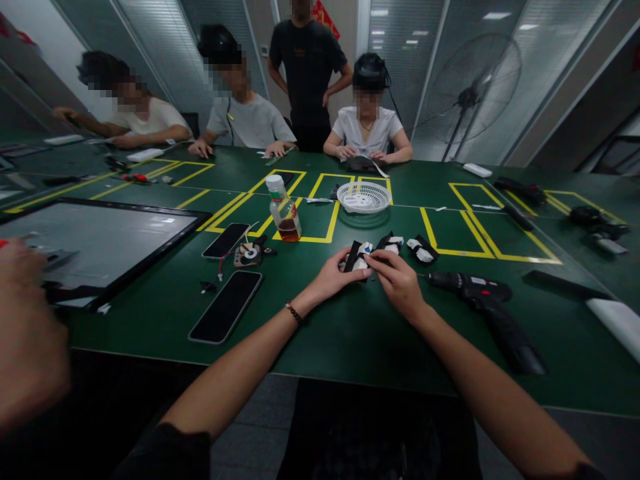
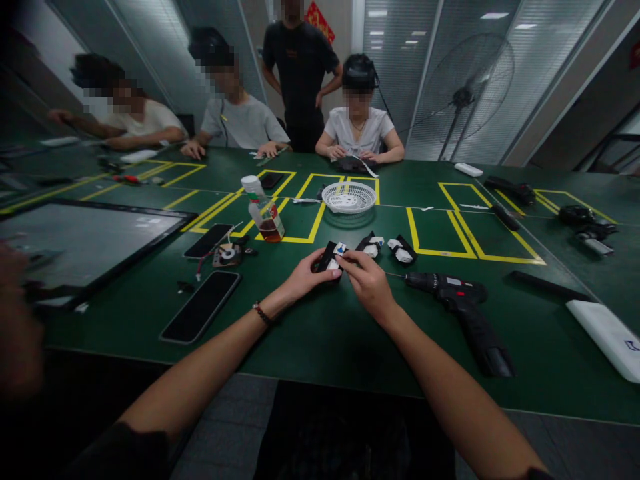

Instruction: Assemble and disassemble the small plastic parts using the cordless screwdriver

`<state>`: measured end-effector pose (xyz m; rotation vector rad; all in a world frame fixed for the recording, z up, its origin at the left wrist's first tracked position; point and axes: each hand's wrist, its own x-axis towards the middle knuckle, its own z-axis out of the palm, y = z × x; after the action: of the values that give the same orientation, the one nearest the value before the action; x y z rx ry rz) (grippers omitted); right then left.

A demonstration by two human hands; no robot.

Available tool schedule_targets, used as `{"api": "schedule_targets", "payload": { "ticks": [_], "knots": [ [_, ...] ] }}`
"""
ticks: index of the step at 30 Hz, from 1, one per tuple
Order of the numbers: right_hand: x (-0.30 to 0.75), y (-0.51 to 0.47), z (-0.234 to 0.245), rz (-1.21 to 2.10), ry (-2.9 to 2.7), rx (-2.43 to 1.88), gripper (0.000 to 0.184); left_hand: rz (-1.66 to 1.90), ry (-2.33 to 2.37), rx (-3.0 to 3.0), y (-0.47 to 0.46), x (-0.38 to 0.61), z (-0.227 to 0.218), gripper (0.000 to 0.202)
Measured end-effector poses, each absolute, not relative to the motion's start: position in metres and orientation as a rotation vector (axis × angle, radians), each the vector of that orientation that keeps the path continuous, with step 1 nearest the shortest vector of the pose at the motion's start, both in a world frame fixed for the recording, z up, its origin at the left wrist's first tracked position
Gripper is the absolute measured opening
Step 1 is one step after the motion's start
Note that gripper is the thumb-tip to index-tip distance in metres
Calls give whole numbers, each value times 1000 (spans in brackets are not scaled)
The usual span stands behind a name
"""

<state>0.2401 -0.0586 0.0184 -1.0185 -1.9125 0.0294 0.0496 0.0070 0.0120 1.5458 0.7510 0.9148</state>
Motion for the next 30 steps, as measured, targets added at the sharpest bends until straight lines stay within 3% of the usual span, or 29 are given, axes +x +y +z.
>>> {"api": "schedule_targets", "payload": {
  "ticks": [7, 18, 30],
  "knots": [
    [247, -59, 17, -106, -2067, -997, 52, 847, 756, 1498, 5, 45, 19, 74],
    [247, -58, 17, -82, -2043, -1026, 49, 812, 660, 1421, -1, 45, 30, 65],
    [235, -60, 20, 83, -1900, -1025, 31, 803, 724, 1291, -2, 54, 22, 47]
  ]
}}
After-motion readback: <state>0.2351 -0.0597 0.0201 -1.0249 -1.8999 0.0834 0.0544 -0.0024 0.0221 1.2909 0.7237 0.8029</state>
